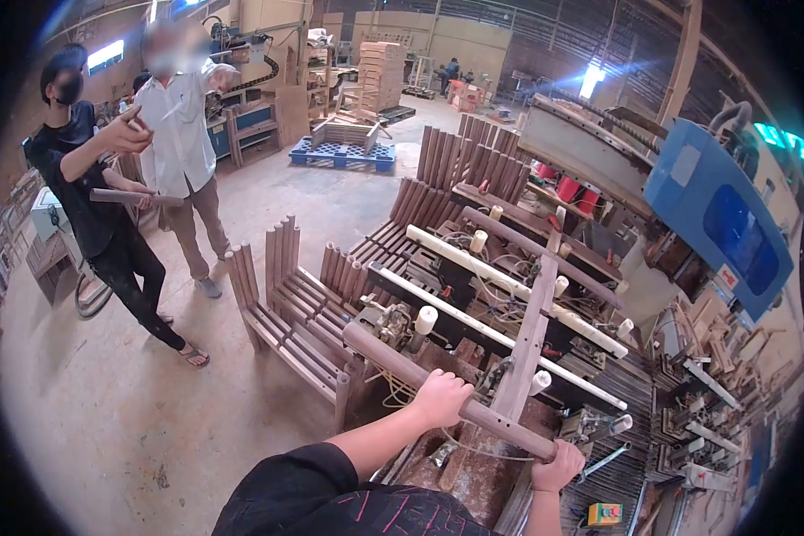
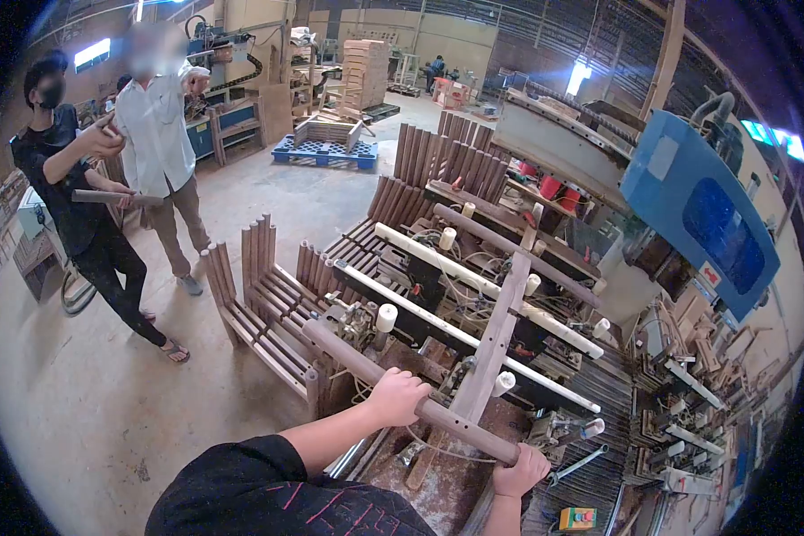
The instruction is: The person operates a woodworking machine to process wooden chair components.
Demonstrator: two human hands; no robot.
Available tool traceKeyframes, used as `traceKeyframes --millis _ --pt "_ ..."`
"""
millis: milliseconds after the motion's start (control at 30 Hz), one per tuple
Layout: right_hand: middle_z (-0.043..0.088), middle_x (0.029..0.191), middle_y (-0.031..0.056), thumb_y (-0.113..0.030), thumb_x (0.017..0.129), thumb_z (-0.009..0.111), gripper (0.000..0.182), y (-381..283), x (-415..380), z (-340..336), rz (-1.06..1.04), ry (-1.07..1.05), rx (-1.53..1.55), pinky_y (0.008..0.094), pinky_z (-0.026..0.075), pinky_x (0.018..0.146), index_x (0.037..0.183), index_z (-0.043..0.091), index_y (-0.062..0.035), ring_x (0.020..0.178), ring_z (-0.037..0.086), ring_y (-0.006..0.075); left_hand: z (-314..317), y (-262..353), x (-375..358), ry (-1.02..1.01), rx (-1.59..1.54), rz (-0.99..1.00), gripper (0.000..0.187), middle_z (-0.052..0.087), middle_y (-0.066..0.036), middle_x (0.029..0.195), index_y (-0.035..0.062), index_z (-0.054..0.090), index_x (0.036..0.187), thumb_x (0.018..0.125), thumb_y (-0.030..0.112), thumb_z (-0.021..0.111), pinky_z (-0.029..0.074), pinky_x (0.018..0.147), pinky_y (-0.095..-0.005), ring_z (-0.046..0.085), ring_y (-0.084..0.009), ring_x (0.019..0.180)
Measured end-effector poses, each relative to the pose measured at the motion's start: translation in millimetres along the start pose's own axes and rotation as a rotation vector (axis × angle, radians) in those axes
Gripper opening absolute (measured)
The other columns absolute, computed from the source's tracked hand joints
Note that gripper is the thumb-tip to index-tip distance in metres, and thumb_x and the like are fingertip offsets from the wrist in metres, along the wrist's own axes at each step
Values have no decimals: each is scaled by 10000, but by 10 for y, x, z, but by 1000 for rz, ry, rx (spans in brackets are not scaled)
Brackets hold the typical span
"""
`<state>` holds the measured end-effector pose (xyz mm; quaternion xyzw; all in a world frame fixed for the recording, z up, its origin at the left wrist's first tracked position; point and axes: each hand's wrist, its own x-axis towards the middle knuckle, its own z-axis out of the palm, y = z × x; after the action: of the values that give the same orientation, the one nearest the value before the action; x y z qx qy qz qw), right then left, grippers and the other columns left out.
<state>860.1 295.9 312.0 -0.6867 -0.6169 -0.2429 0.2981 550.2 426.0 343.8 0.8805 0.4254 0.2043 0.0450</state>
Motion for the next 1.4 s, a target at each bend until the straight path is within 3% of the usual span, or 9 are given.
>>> traceKeyframes --millis 500,700,967,1133,1200,1267,1333,1400 --pt "625 898 94 -173 585 733 350 -13 -23 -9 9 -7 -22 446 387 878 920 640 -129 916 587 321 47 -7 -44 64 -50 32 350 653 -51 879 142 650 927 612 238 770 432 808 -410 620 -246 897" --pt "624 1017 118 -142 589 713 450 24 -375 195 72 -168 27 497 341 1016 1028 632 -91 1049 550 336 399 -78 -241 57 -39 11 391 604 -57 920 127 640 926 573 205 790 423 844 -417 588 -263 931" --pt "628 1033 115 -136 608 722 439 2 -450 224 109 -251 16 463 363 997 1035 630 -95 1062 554 339 469 -99 -279 20 -40 -10 376 594 -57 929 143 626 905 587 244 799 418 860 -424 577 -270 972" --pt "631 975 92 -116 600 701 361 -79 -428 -1 118 -210 45 476 362 991 956 645 -101 1007 558 324 356 29 -414 -140 -52 -45 366 598 -74 939 138 631 920 610 246 792 429 851 -434 580 -280 985" --pt "628 980 104 -102 619 673 358 -99 -627 -97 107 -290 63 489 359 987 975 639 -91 1009 558 327 388 85 -610 -206 -49 -49 365 601 -80 953 131 633 927 615 242 786 439 833 -435 584 -285 991" --pt "625 989 108 -100 618 663 367 -164 -774 -157 103 -285 101 488 359 986 985 636 -88 1016 556 328 391 122 -749 -135 -32 -53 334 606 -72 942 125 639 899 620 241 781 449 834 -432 593 -278 981" --pt "618 990 110 -131 617 679 361 -189 -983 -146 115 -333 46 471 361 960 972 626 -91 1012 551 329 339 128 -830 -322 -86 -102 239 621 -79 957 109 649 898 687 192 725 453 877 -432 598 -272 1012" --pt "608 964 101 -142 613 685 349 -328 -1068 -250 138 -331 -1 470 360 950 954 625 -97 1004 543 329 326 113 -882 -393 -65 -91 272 672 -103 945 95 680 913 706 261 742 497 853 -448 649 -285 978"
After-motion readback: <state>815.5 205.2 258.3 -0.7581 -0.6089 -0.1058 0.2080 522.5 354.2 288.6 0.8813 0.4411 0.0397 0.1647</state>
